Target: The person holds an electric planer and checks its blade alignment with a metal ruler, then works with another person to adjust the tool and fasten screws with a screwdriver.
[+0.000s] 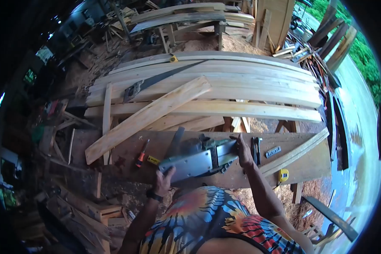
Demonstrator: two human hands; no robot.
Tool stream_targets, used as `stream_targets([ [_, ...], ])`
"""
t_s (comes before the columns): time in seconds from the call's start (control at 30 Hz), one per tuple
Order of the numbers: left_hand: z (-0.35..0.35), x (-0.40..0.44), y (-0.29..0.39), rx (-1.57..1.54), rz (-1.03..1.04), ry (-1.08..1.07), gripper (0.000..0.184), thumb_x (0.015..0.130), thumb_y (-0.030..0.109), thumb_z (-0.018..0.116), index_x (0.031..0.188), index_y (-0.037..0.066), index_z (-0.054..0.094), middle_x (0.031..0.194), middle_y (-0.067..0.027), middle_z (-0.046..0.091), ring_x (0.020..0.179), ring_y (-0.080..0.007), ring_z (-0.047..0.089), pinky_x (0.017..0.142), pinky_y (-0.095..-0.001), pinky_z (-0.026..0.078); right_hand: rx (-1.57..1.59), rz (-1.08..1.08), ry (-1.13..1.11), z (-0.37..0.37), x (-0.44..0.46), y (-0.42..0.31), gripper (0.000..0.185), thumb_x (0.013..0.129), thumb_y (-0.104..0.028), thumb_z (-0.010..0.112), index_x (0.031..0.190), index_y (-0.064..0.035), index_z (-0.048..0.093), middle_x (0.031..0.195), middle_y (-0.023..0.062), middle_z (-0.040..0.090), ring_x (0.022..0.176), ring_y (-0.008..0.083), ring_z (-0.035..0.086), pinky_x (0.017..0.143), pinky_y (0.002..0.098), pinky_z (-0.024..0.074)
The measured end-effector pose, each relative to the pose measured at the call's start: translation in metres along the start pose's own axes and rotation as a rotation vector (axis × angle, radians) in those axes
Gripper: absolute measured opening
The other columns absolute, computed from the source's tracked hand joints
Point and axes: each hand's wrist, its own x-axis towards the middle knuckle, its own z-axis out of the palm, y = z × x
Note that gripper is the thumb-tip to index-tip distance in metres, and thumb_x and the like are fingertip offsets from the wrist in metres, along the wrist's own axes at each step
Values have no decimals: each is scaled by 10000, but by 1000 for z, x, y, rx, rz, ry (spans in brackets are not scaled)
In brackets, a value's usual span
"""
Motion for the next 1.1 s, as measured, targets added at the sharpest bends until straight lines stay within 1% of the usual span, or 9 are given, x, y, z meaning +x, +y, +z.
stream_targets([
  [0.07, -8, 24, -13, 199, 186, 211, 341, 1023, 282, 653, 1188, -17, 663, 1084, -104, 715, 990, -189, 666, 850, -338, 521, -112, -54, 26, -2, 7, -4, 757, 1050, -652, 381, 1319, -4, 664, 921, 30, 599, 860, 118, 520, 811, 291, 423],
  [0.2, -30, 63, 79, -153, -347, -164, 470, 1052, 392, 479, 1239, -14, 626, 940, -152, 759, 592, -268, 731, 395, -290, 493, -333, 39, 95, 12, -1, -47, 868, 1008, -707, 386, 1337, 66, 602, 1155, 219, 700, 1105, 313, 633, 1030, 386, 439],
  [0.27, -35, 80, 98, -122, -457, -271, 506, 1050, 401, 438, 1224, -37, 621, 913, -162, 769, 571, -276, 726, 404, -277, 476, -405, 38, 129, 11, 4, -47, 955, 951, -787, 405, 1339, 61, 609, 1257, 265, 680, 1173, 360, 631, 1038, 407, 445],
  [0.43, -39, 121, 85, -171, -731, -431, 472, 1009, 416, 462, 1288, 58, 593, 947, -186, 753, 605, -283, 715, 442, -330, 463, -437, 236, 72, -6, 24, -30, 1029, 866, -901, 387, 728, 78, 673, 765, 238, 676, 757, 319, 660, 774, 445, 515],
  [0.57, -23, 133, 73, -159, -816, -413, 497, 999, 452, 465, 1241, 45, 615, 919, -198, 747, 614, -258, 699, 442, -307, 435, -546, 305, 77, -16, 29, -31, 1018, 847, -923, 391, 623, 52, 585, 640, 189, 608, 606, 294, 622, 646, 420, 506],
  [0.63, -16, 141, 66, -160, -842, -421, 510, 991, 474, 474, 1215, 42, 627, 894, -199, 742, 612, -249, 689, 449, -293, 425, -607, 229, 73, -27, 38, -26, 1021, 840, -931, 388, 609, 47, 570, 629, 191, 603, 603, 295, 624, 649, 425, 513],
  [0.73, -8, 163, 54, -201, -847, -458, 531, 979, 510, 488, 1179, 42, 639, 858, -189, 735, 601, -241, 679, 461, -283, 423, -678, 361, 51, -38, 47, -36, 828, 910, -826, 443, 951, -22, 639, 766, 110, 601, 627, 227, 559, 640, 414, 505],
  [0.93, 19, 184, 50, -314, -833, -400, 508, 954, 554, 561, 1118, 84, 662, 801, -123, 716, 577, -189, 639, 452, -262, 411, -683, 376, 122, -42, 47, -66, 850, 962, -713, 477, 1123, 103, 656, 853, 170, 666, 680, 269, 642, 608, 427, 577],
  [1.1, 18, 189, 50, -331, -869, -415, 522, 948, 557, 559, 1144, 82, 649, 813, -147, 712, 567, -205, 642, 445, -273, 415, -851, 321, 130, -35, 40, -77, 1022, 936, -830, 362, 854, 133, 693, 715, 294, 661, 611, 341, 693, 611, 454, 561],
])
